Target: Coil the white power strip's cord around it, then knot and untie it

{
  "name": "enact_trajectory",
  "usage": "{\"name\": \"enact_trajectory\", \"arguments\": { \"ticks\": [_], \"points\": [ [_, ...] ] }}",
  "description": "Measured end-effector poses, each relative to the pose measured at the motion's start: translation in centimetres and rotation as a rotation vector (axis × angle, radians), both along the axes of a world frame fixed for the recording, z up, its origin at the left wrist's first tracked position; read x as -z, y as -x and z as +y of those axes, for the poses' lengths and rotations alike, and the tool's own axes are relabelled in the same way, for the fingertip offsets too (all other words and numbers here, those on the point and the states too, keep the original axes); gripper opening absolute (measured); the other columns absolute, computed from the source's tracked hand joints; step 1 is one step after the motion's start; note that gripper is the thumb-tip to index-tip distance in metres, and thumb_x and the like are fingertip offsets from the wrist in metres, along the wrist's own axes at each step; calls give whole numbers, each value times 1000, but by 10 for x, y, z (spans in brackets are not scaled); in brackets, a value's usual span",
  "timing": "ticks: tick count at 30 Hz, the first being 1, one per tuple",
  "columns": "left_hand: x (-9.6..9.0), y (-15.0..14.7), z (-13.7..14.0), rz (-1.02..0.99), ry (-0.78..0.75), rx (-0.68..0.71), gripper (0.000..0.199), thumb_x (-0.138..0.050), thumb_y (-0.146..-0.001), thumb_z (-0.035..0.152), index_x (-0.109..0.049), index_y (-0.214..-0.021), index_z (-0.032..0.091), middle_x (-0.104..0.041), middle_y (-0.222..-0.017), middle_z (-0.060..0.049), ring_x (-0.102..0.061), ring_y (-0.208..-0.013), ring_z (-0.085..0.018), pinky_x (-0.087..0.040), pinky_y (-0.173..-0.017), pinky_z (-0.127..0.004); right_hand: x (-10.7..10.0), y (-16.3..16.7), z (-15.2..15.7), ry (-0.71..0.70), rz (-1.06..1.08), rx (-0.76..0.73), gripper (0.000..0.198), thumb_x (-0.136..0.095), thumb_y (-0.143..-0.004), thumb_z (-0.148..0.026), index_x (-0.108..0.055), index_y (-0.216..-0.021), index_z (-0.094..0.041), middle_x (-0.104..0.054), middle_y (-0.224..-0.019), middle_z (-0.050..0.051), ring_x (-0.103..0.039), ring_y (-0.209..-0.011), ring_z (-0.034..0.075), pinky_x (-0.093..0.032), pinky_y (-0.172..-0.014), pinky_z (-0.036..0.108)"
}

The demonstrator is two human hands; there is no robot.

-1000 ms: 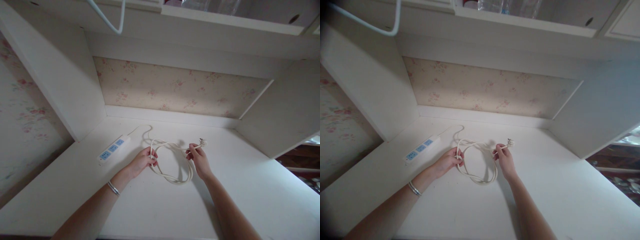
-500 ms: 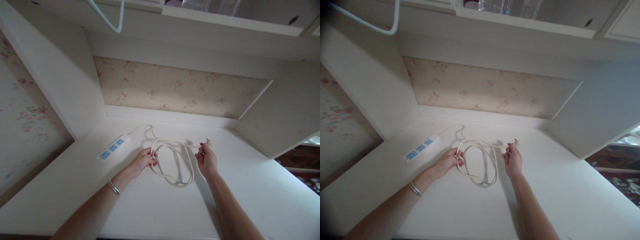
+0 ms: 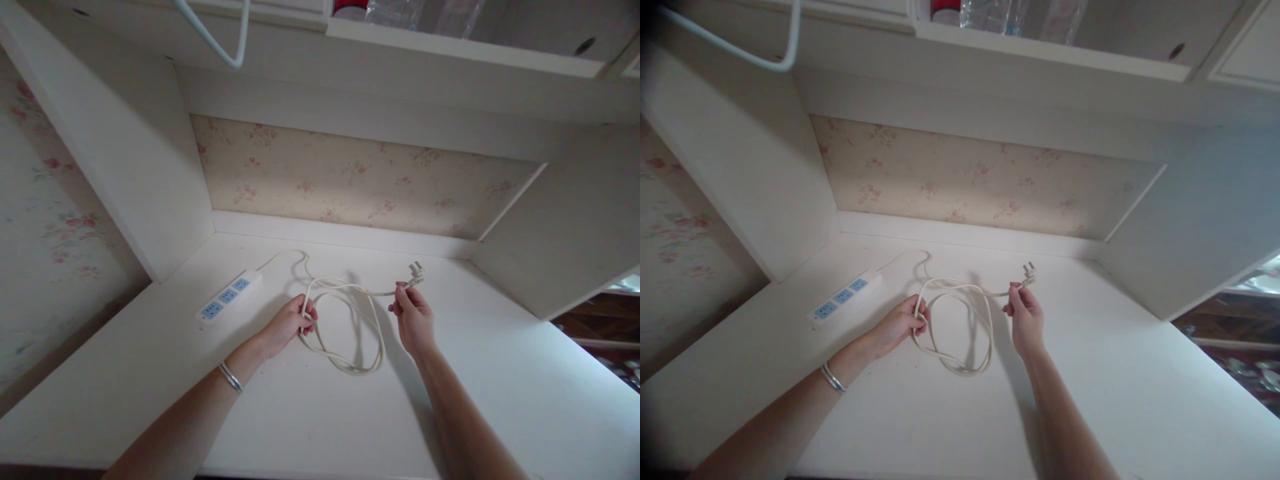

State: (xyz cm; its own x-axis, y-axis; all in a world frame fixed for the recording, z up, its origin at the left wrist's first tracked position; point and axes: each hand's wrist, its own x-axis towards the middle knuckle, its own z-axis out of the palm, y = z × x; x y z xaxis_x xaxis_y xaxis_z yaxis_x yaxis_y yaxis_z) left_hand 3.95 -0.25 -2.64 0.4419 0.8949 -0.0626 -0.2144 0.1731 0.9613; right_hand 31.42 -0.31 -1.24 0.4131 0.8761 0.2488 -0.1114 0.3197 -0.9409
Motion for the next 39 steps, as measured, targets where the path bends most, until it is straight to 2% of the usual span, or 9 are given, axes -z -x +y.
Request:
{"name": "enact_trajectory", "arguments": {
  "ticks": [3, 6, 9, 12, 16, 22, 28, 36, 39],
  "points": [
    [2, 0, 1, 0, 1, 8, 29, -48, -59, 1, -42, -81, 19, -56, -80, 1, -53, -58, -8, -34, -51, -21, 3, 5, -2, -24, -377, -59, 18, -59, -82, -39, -66, -88, -23, -56, -85, 1, -51, -70, 12, -46, -64, 26],
    [1, 0, 1, 3, 3, 4, 28, -48, -60, 1, -42, -81, 19, -56, -80, 1, -53, -58, -8, -34, -51, -21, 5, 9, -3, -81, -694, -153, 20, -56, -85, -39, -68, -84, -23, -56, -97, 6, -54, -93, 19, -44, -80, 33],
    [0, 0, 1, 12, 9, -7, 28, -48, -59, 1, -43, -80, 18, -56, -79, 1, -53, -57, -8, -34, -51, -21, 4, 11, -2, -84, -849, -259, 23, -53, -86, -40, -69, -94, -25, -53, -110, 8, -51, -104, 21, -41, -90, 36],
    [-1, -1, 1, 19, 18, -14, 29, -49, -59, 1, -43, -80, 18, -55, -78, 1, -52, -56, -8, -34, -50, -20, -1, 11, -1, -41, -920, -404, 27, -51, -87, -41, -71, -91, -25, -53, -115, 8, -49, -109, 22, -38, -94, 37],
    [-1, -1, 1, 8, -8, -18, 27, -51, -60, 2, -44, -80, 19, -56, -78, 1, -54, -58, -8, -34, -50, -20, -10, 8, 0, 24, -879, -554, 28, -53, -85, -44, -72, -81, -24, -61, -100, 6, -54, -99, 23, -39, -91, 35],
    [-3, 0, 0, 1, -58, -55, 23, -53, -61, 4, -47, -79, 18, -55, -77, 1, -54, -59, -9, -35, -51, -20, -9, 0, -2, 286, -715, -621, 30, -61, -76, -49, -70, -78, -21, -62, -73, 0, -54, -72, 18, -42, -71, 30],
    [-7, -1, -2, -67, -59, -36, 21, -53, -61, 4, -45, -75, 17, -54, -76, 2, -53, -57, -8, -34, -50, -20, -8, 7, -2, 121, -784, -580, 26, -60, -78, -45, -71, -77, -22, -63, -85, 3, -55, -82, 19, -42, -76, 30],
    [-13, -2, -6, -71, -89, -30, 18, -55, -63, 6, -43, -70, 17, -53, -73, 2, -51, -58, -7, -32, -52, -19, -7, 10, -4, 340, -631, -775, 36, -57, -78, -52, -68, -83, -17, -65, -84, 2, -54, -80, 19, -42, -75, 31],
    [-13, -2, -6, -47, -85, -34, 18, -55, -62, 6, -43, -70, 17, -53, -72, 2, -51, -58, -7, -32, -51, -19, -7, 13, -4, 376, -538, -752, 37, -61, -74, -53, -67, -78, -17, -63, -79, 1, -52, -75, 18, -42, -69, 28]
  ]
}}
